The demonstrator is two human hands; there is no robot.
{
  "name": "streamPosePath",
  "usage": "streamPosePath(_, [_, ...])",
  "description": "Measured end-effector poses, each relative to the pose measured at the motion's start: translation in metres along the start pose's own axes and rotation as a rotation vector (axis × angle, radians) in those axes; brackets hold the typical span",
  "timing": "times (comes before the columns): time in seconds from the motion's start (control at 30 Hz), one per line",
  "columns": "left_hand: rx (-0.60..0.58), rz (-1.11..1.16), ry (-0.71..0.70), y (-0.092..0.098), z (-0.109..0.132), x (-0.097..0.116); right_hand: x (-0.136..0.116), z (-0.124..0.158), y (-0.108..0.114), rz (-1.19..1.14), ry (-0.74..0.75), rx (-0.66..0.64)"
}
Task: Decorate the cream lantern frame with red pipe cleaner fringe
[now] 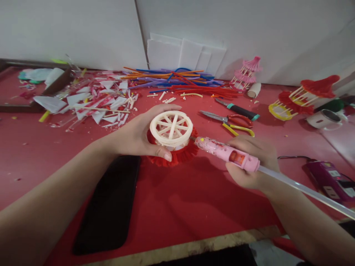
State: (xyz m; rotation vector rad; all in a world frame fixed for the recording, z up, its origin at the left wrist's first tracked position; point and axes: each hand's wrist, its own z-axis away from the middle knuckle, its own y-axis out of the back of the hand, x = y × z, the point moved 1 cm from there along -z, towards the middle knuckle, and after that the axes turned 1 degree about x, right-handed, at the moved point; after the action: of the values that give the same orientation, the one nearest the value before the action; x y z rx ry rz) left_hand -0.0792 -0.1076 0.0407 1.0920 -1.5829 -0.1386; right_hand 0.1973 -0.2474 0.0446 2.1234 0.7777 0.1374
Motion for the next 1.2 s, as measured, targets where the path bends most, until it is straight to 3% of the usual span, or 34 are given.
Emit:
streamPosePath(0.2, [0.01, -0.018, -0.004, 0.001, 0.0, 0.0, 0.0, 0.0, 0.003, 0.056, -0.038, 0.004])
streamPosePath(0.43, [0.006, -0.005, -0.006, 0.001, 0.001, 0.0, 0.0, -0.002, 0.008, 0.084, 0.016, -0.01])
streamPosePath(1.0, [0.005, -0.04, 0.011, 0.001, 0.002, -0.001, 0.003, 0.001, 0.012, -0.033, -0.03, -0.058])
streamPosePath(1.13, [0.061, -0.134, 0.013, 0.004, 0.004, -0.006, 0.013, 0.003, 0.014, -0.135, 0.037, -0.107])
streamPosePath(1.2, [0.077, -0.143, 0.028, 0.005, 0.005, -0.008, 0.024, 0.004, 0.019, -0.123, 0.083, -0.062])
